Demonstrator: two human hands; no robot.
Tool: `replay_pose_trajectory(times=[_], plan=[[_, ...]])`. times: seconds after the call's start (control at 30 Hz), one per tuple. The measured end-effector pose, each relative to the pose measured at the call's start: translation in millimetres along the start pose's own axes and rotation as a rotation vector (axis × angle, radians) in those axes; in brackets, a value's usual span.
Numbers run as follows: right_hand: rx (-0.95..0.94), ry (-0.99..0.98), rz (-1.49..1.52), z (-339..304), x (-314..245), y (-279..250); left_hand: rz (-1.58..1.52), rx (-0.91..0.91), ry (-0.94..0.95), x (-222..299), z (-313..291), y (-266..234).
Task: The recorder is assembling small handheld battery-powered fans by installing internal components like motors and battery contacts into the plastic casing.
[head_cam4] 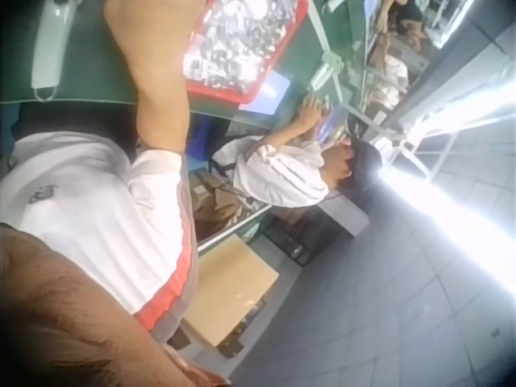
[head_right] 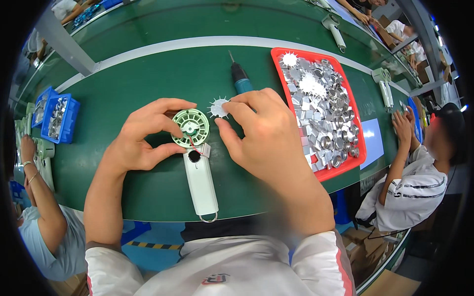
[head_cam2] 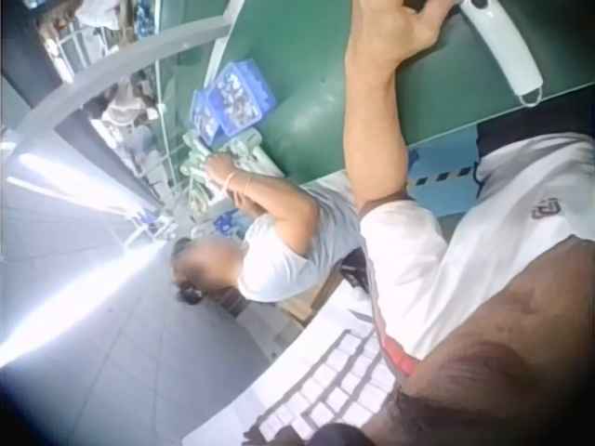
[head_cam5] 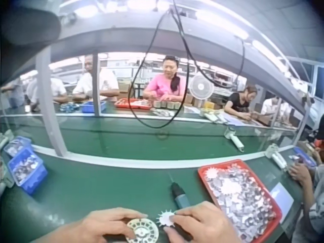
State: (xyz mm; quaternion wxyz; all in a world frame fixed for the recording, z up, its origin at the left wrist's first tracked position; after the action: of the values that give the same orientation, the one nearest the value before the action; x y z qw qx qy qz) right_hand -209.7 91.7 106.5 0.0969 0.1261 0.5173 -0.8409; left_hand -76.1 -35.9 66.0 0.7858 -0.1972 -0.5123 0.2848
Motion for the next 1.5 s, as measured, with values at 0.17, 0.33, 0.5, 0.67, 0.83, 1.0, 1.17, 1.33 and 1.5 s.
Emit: replay_pose_trajectory(times=[0.17,0.33,0.5,0.67,0.83,1.0,1.17,1.33,1.5], plan=[[-0.047,0.074,-0.053,-3,2,8,0.011,-0.019,-0.023,1,-1,2],[-0.092,0.065,-0.096,-4,-1,14,-0.007,-0.06,-0.041,-1,0,6],[-0.173,0.073,-0.156,-5,-4,24,0.003,-0.052,-0.048,0,0,5],[-0.267,0.101,-0.179,-7,-1,32,0.028,-0.071,-0.043,2,3,5],[-0.368,0.113,-0.187,-9,-2,42,0.062,-0.08,-0.048,4,1,5],[-0.313,-0.006,-0.119,-8,-6,35,0.036,-0.082,-0.074,2,0,5],[-0.203,-0.159,0.092,12,-23,7,-0.002,-0.082,-0.073,-1,1,7],[-0.294,-0.295,0.152,38,-28,16,-0.002,-0.042,-0.032,2,-1,2],[-0.502,-0.455,0.163,43,-38,32,-0.026,-0.006,0.014,-1,-3,2]])
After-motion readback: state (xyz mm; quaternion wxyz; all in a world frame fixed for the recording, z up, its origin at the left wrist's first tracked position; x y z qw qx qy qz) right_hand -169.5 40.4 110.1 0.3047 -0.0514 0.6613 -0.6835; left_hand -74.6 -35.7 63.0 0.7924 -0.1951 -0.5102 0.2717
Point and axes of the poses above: each hand's wrist, its own z-axis towards the middle knuckle, its own y-axis out of the palm, x = y × z, the point moved 10 cm from there along z, towards the middle knuckle, and after that the axes turned 11 degrees about -x, right-handed, at the moved point
